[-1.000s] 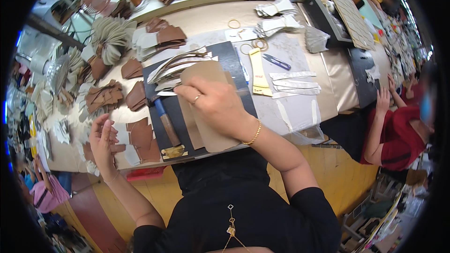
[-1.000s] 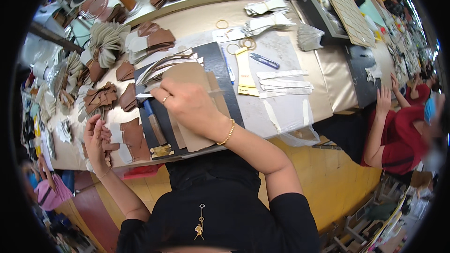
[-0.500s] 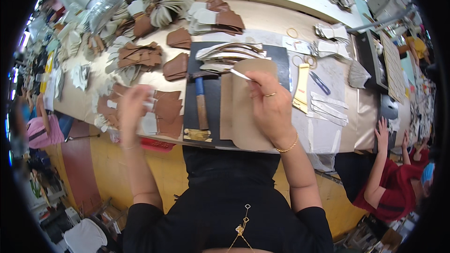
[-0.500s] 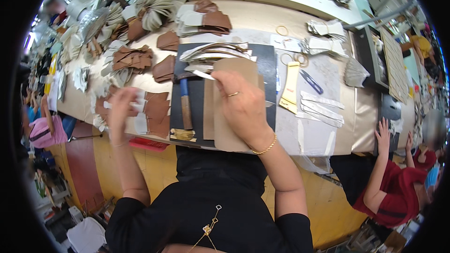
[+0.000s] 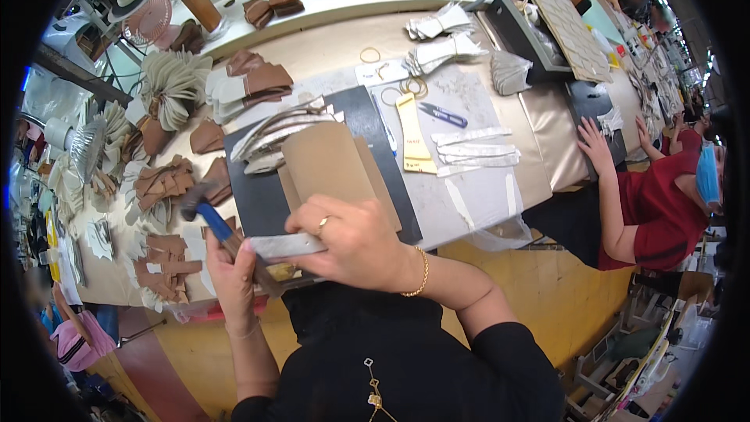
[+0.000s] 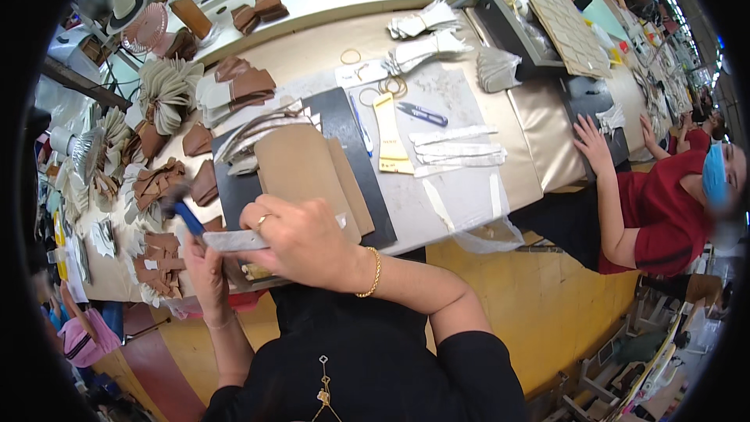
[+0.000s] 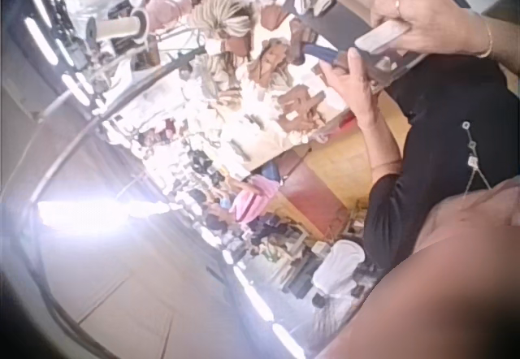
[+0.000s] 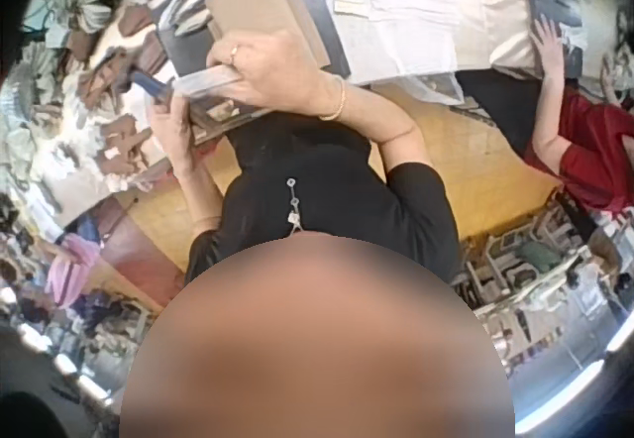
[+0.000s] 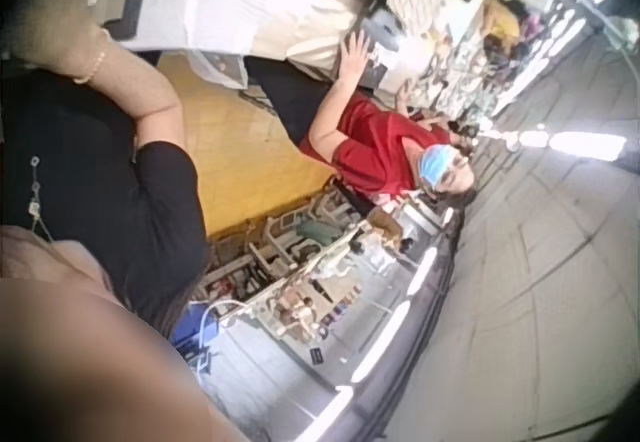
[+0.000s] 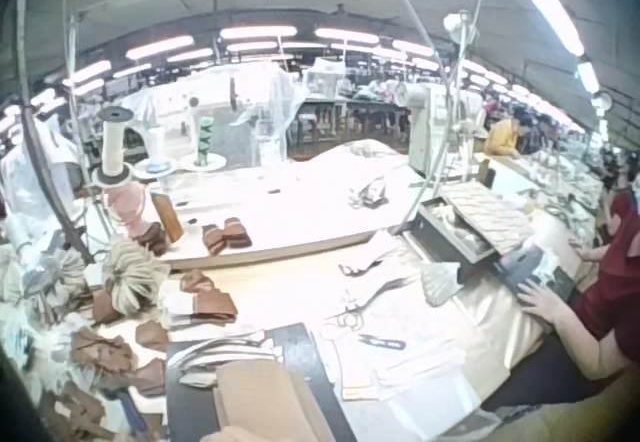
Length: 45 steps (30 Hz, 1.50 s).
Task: The person repeatedly picks up small white strips and wraps them around a brown leather piece held against a curved cardboard form. The person places the wrapped pieces on the table and continues the same wrapping process with additional strips throughout the clip.
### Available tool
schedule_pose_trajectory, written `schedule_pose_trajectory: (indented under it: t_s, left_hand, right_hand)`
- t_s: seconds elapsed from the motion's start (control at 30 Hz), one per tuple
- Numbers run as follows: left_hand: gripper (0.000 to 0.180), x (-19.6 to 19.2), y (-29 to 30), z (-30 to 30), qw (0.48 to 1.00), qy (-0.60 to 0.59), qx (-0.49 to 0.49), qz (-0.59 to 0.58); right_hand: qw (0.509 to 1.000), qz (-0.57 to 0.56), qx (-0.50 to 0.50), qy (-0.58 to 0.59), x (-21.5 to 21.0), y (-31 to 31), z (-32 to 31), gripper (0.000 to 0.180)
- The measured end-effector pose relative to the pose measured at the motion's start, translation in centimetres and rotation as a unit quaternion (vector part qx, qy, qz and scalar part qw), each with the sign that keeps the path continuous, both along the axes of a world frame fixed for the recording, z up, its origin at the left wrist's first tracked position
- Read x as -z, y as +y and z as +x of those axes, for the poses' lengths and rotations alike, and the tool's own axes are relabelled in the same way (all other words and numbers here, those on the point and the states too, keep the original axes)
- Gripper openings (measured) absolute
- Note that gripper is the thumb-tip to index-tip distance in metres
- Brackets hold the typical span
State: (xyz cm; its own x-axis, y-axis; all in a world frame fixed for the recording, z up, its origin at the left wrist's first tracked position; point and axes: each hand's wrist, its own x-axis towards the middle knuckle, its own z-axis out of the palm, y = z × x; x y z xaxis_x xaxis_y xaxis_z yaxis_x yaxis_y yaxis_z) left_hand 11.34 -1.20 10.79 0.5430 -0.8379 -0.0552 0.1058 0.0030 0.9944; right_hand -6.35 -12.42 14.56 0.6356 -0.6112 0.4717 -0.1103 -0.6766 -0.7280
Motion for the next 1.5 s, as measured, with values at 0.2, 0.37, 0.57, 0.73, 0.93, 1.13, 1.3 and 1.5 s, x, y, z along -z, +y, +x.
schedule_pose_trajectory:
  t_s: [0.2, 0.37, 0.57, 0.73, 0.93, 1.13, 1.3, 1.5]
  left_hand:
    - [0.023, -5.4, -7.2, -5.6, 0.969, -0.094, 0.227, 0.028]
    - [0.036, -7.1, -9.2, -7.1, 0.871, -0.299, 0.389, -0.021]
    - [0.034, -3.9, -5.2, 0.0, 0.896, -0.331, 0.281, 0.087]
    - [0.031, -0.8, 0.7, 11.1, 0.92, -0.287, 0.074, 0.257]
    - [0.032, 3.5, 5.4, 26.8, 0.899, -0.24, -0.178, 0.319]
    - [0.037, 6.9, 11.7, 35.2, 0.799, -0.352, -0.279, 0.401]
    - [0.041, 8.9, 14.7, 35.2, 0.691, -0.48, -0.251, 0.479]
    - [0.041, 11.6, 14.9, 34.8, 0.704, -0.519, -0.282, 0.395]
  right_hand:
    - [0.972, 0.223, 0.01, 0.071, -0.2, 0.2, -4.9, 0.027]
    - [0.865, 0.383, 0.268, -0.181, 4.0, -0.6, -15.3, 0.041]
    - [0.723, 0.401, 0.554, -0.097, 10.5, -9.0, -31.8, 0.039]
    - [0.732, 0.43, 0.524, -0.061, 15.3, -10.9, -40.2, 0.039]
    - [0.698, 0.184, 0.615, 0.318, 16.1, -11.4, -42.5, 0.058]
    - [0.875, 0.156, 0.45, 0.085, 12.4, -10.2, -36.9, 0.03]
    - [0.908, 0.219, 0.337, 0.117, 7.4, -8.6, -21.6, 0.028]
    - [0.947, 0.307, 0.091, -0.01, 3.4, -5.6, -6.8, 0.038]
